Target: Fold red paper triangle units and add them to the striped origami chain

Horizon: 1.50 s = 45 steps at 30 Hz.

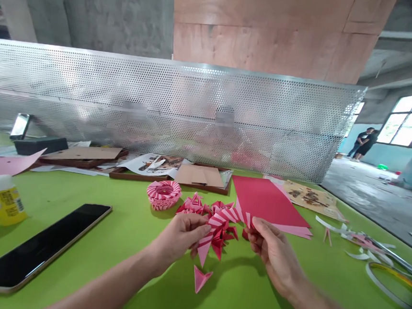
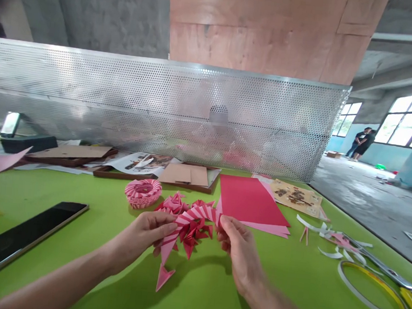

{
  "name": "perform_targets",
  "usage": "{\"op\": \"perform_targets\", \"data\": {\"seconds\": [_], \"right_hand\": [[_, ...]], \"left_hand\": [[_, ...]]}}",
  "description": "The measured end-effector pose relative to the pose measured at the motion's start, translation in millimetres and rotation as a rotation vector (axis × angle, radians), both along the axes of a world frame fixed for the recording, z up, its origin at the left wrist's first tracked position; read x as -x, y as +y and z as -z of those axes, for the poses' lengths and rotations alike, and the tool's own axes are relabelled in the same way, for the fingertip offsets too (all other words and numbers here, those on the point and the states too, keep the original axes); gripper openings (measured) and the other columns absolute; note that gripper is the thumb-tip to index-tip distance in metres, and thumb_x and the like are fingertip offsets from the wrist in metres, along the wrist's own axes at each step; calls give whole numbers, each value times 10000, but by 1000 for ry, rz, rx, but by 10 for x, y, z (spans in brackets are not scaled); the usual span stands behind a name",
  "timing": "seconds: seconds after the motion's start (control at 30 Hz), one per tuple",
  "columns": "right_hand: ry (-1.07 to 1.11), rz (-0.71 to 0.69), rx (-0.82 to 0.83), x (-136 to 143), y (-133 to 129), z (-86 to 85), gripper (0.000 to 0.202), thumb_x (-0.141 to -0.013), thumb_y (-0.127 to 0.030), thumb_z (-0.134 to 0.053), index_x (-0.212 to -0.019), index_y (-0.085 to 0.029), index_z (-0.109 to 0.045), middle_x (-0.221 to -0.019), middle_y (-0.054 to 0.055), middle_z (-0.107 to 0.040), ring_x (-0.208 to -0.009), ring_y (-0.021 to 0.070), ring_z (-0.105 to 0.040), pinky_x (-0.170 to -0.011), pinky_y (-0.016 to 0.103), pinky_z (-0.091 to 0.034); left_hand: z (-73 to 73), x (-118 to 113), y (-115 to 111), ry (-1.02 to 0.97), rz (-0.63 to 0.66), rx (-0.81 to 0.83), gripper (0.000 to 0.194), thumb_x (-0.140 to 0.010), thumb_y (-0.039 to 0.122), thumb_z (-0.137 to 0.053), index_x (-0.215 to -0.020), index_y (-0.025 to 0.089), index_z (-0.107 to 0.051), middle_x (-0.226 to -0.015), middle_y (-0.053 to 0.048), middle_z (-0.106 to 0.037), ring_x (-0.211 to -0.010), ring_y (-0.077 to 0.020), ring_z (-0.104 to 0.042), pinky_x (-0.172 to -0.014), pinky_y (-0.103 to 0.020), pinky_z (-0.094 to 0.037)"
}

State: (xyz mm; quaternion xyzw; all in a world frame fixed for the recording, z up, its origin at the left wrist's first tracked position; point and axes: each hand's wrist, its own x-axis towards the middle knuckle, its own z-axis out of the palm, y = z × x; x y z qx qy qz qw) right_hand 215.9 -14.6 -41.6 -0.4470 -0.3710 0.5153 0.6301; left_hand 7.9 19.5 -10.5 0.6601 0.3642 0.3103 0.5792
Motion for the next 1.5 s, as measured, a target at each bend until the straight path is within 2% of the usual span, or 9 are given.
{"op": "perform_targets", "data": {"seconds": [0.4, 0.57, 0.8, 0.93, 1.03, 1.13, 1.23, 1.4, 1.5], "right_hand": [[-20, 4, 50, 18, 29, 39, 222, -628, -376, -768, -680, -174, -692, -580, -20, -583, -510, 91, -433, -473, 172, -339], [-31, -71, 41, 109, -32, 20, 177, -647, -347, -758, -672, -185, -691, -552, -34, -559, -484, 89, -411, -459, 174, -324], [-84, -154, 34, 168, -85, 26, 156, -685, -329, -734, -718, -181, -701, -573, -29, -579, -497, 84, -418, -471, 167, -325], [-164, -184, -2, 208, -122, 9, 161, -723, -347, -698, -742, -187, -701, -607, -28, -592, -528, 91, -421, -493, 169, -336], [-222, -239, -40, 243, -159, -19, 181, -757, -369, -662, -756, -191, -697, -636, -19, -608, -559, 107, -452, -519, 182, -358], [-313, -222, -78, 240, -188, -31, 256, -818, -418, -571, -813, -191, -689, -681, 6, -622, -597, 133, -497, -547, 211, -388], [-486, -198, -151, 223, -227, -29, 242, -838, -389, -544, -850, -187, -675, -711, 27, -625, -635, 164, -526, -555, 241, -417], [-970, -384, -391, 312, -343, -49, 235, -803, -195, -593, -1036, -218, -619, -952, 48, -598, -748, 182, -563, -653, 274, -466], [-1172, -476, -528, 412, -361, -63, 212, -821, -150, -558, -1010, -204, -639, -940, 54, -602, -763, 183, -570, -682, 270, -460]], "left_hand": [[7, 6, -25, 11, 3, 34, 248, -786, 357, -563, -690, 130, -583, -520, 51, -534, -458, -73, -444, -458, -197, -354], [-15, -10, -38, 16, -24, 22, 234, -799, 339, -543, -888, 134, -612, -715, 0, -619, -627, -114, -554, -610, -249, -430], [-44, -27, -96, 196, -94, -321, 411, -758, 363, -584, -1103, 142, -552, -749, -11, -556, -614, -123, -471, -528, -232, -394], [-24, -86, -124, 225, -80, -355, 403, -722, 286, -618, -1104, 172, -558, -896, -44, -585, -685, -140, -533, -608, -249, -446], [-30, -140, -155, 205, -17, -360, 280, -746, 227, -583, -1019, 177, -618, -778, -13, -594, -604, -112, -506, -546, -216, -414], [-96, -126, -166, 144, 6, -281, 208, -770, 260, -568, -928, 155, -653, -676, 4, -597, -533, -91, -472, -491, -198, -385], [-211, -18, -122, 94, -120, -235, 235, -752, 306, -602, -925, 153, -645, -707, -4, -634, -550, -93, -504, -507, -204, -417], [-385, 185, -13, 10, -250, -270, 268, -720, 304, -639, -940, 151, -636, -589, 30, -594, -445, -59, -445, -419, -177, -369], [-430, 223, 12, 36, -258, -292, 269, -700, 301, -655, -908, 130, -643, -531, 40, -553, -411, -49, -401, -383, -171, -325]]}}
